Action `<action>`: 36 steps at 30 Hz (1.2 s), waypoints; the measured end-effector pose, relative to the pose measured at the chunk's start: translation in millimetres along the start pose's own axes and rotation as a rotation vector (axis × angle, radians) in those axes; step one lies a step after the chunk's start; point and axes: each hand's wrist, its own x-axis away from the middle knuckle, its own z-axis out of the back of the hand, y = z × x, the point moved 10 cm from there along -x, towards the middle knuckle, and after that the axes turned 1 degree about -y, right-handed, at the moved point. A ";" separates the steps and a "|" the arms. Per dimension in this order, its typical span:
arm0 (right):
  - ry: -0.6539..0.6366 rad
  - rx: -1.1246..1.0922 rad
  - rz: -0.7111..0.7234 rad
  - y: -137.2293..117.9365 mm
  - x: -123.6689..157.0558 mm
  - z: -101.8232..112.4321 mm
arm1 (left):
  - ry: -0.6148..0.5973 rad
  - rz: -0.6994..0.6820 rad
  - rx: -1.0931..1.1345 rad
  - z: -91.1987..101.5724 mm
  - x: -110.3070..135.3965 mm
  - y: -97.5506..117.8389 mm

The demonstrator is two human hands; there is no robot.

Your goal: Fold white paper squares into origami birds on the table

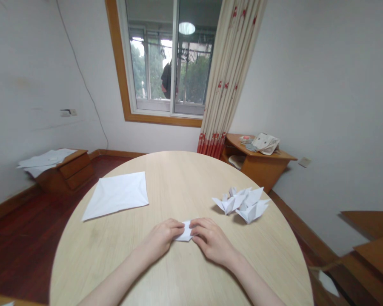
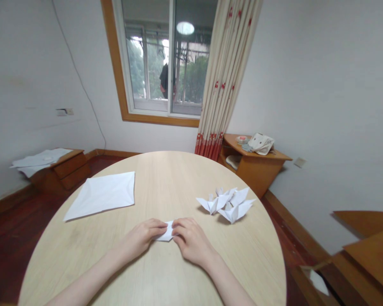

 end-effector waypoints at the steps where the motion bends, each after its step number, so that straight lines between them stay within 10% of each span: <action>1: -0.004 -0.004 -0.005 -0.4 -0.2 0.1 | 0.003 0.007 0.022 1.6 0.0 1.7; 36: -0.026 0.090 -0.182 18.1 -6.6 -18.8 | 0.188 0.153 0.191 4.9 -0.7 -12.9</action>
